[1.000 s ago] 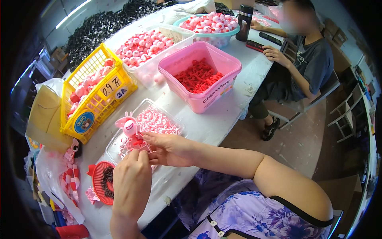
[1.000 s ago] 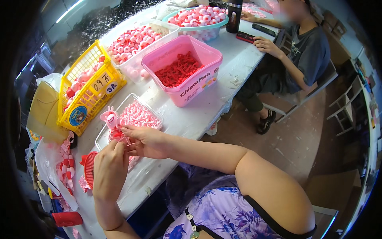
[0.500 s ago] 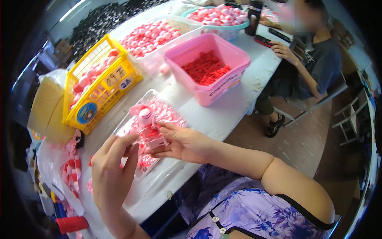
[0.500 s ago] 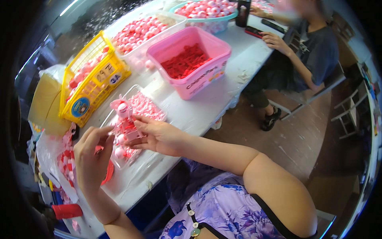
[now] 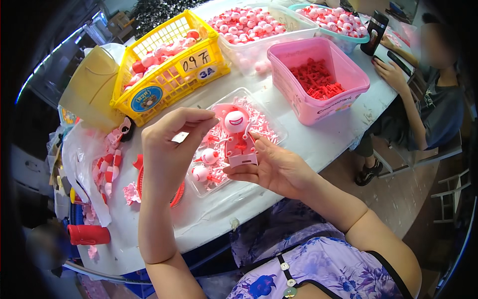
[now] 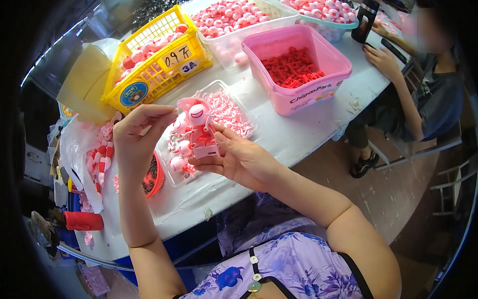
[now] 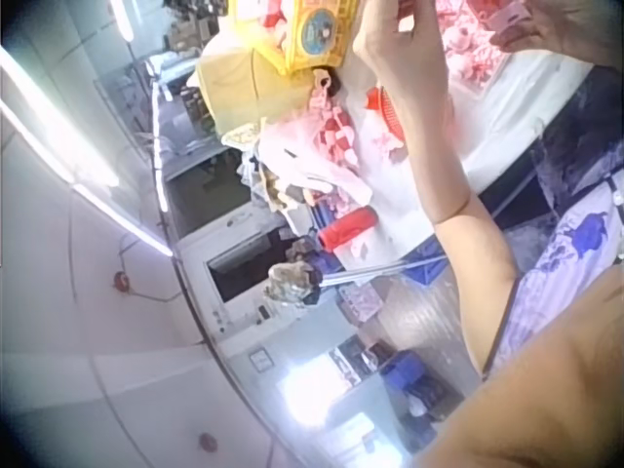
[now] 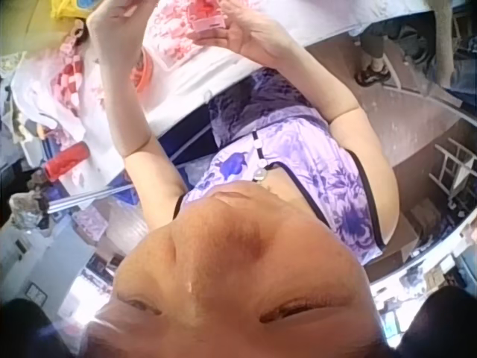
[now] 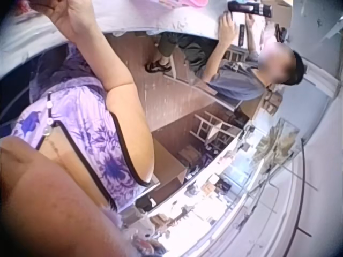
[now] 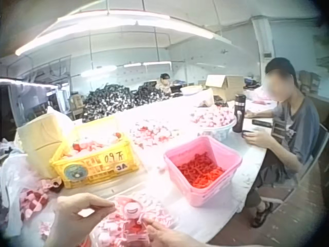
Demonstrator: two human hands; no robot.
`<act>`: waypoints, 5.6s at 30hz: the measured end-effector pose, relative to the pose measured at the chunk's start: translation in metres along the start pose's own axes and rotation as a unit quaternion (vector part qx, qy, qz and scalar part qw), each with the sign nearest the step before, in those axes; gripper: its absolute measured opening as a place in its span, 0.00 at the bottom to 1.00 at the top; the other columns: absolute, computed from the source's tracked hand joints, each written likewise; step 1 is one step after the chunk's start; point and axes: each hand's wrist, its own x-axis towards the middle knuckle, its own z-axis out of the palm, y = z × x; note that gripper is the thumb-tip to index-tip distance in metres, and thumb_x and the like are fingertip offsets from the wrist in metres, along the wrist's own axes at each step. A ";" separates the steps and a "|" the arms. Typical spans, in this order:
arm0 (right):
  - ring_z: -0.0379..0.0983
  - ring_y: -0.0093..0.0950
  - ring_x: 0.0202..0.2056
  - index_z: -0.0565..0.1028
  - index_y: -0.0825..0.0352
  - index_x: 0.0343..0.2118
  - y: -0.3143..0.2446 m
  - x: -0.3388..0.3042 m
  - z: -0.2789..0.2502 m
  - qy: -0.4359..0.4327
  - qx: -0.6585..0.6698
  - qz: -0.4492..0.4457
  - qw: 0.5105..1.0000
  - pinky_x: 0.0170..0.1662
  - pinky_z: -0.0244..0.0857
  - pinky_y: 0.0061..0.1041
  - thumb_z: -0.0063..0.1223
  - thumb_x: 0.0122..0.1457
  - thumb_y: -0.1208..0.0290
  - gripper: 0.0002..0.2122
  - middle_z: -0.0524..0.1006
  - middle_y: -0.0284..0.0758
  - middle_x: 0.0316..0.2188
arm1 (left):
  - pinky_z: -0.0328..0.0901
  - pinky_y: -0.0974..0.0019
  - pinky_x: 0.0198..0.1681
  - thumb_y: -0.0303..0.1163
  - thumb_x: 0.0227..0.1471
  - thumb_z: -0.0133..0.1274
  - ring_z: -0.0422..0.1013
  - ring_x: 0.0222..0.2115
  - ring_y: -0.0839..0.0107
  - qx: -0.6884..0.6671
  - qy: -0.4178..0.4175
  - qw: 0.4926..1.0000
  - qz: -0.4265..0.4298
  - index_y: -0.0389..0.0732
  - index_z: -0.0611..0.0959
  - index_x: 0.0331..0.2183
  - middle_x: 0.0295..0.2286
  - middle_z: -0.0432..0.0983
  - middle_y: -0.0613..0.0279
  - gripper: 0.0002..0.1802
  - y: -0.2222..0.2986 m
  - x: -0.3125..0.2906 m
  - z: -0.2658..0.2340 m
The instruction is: The person assembles small pink plastic toys at a workbench. They pick up a pink plastic base, insert a small red component, and attach a pink head piece. The person then picks up a red cylindrical body and attaches it to the assembled head and base. The process is repeated for multiple units.
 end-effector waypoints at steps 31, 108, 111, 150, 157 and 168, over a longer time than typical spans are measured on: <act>0.65 0.42 0.53 0.58 0.67 0.57 -0.001 -0.003 0.015 0.013 0.048 0.024 0.998 0.60 0.57 0.40 0.33 0.67 0.58 0.22 0.67 0.48 0.51 | 0.68 0.74 0.40 0.17 0.47 0.56 0.75 0.33 0.76 -0.004 0.028 0.999 0.018 0.31 0.81 0.33 0.30 0.79 0.59 0.07 -0.010 0.002 0.008; 0.66 0.37 0.52 0.62 0.67 0.52 0.011 0.003 0.014 0.020 0.064 -0.017 0.998 0.60 0.57 0.38 0.33 0.67 0.57 0.20 0.69 0.44 0.47 | 0.66 0.67 0.33 0.19 0.37 0.61 0.72 0.29 0.66 0.162 -0.100 0.968 0.161 0.39 0.82 0.33 0.28 0.76 0.61 0.15 0.010 -0.005 0.012; 0.66 0.38 0.52 0.61 0.68 0.53 0.009 0.003 0.011 0.001 0.090 -0.017 0.996 0.60 0.58 0.38 0.33 0.67 0.57 0.20 0.69 0.44 0.47 | 0.66 0.68 0.33 0.20 0.37 0.62 0.71 0.29 0.68 0.169 -0.069 0.971 0.157 0.39 0.83 0.35 0.28 0.76 0.61 0.17 0.014 -0.003 0.011; 0.65 0.45 0.53 0.63 0.67 0.53 0.002 -0.039 -0.016 0.008 0.110 0.008 0.994 0.59 0.58 0.42 0.38 0.65 0.59 0.19 0.70 0.48 0.49 | 0.66 0.68 0.43 0.29 0.55 0.52 0.70 0.37 0.72 0.185 0.228 0.925 -0.242 0.35 0.73 0.45 0.39 0.72 0.60 0.16 -0.140 -0.187 -0.140; 0.64 0.46 0.54 0.60 0.64 0.55 0.004 -0.048 -0.012 -0.022 0.114 0.015 0.993 0.59 0.58 0.41 0.38 0.66 0.63 0.18 0.67 0.47 0.51 | 0.64 0.71 0.39 0.33 0.55 0.53 0.68 0.38 0.71 0.197 0.234 0.883 -0.357 0.41 0.67 0.55 0.43 0.68 0.56 0.27 -0.105 -0.223 -0.121; 0.65 0.45 0.53 0.64 0.61 0.49 0.006 -0.040 -0.020 -0.058 0.148 0.052 0.986 0.58 0.61 0.38 0.40 0.65 0.64 0.13 0.69 0.46 0.50 | 0.61 0.62 0.49 0.37 0.55 0.53 0.67 0.42 0.63 0.391 0.260 0.824 -0.318 0.42 0.74 0.52 0.42 0.68 0.53 0.24 -0.105 -0.258 -0.091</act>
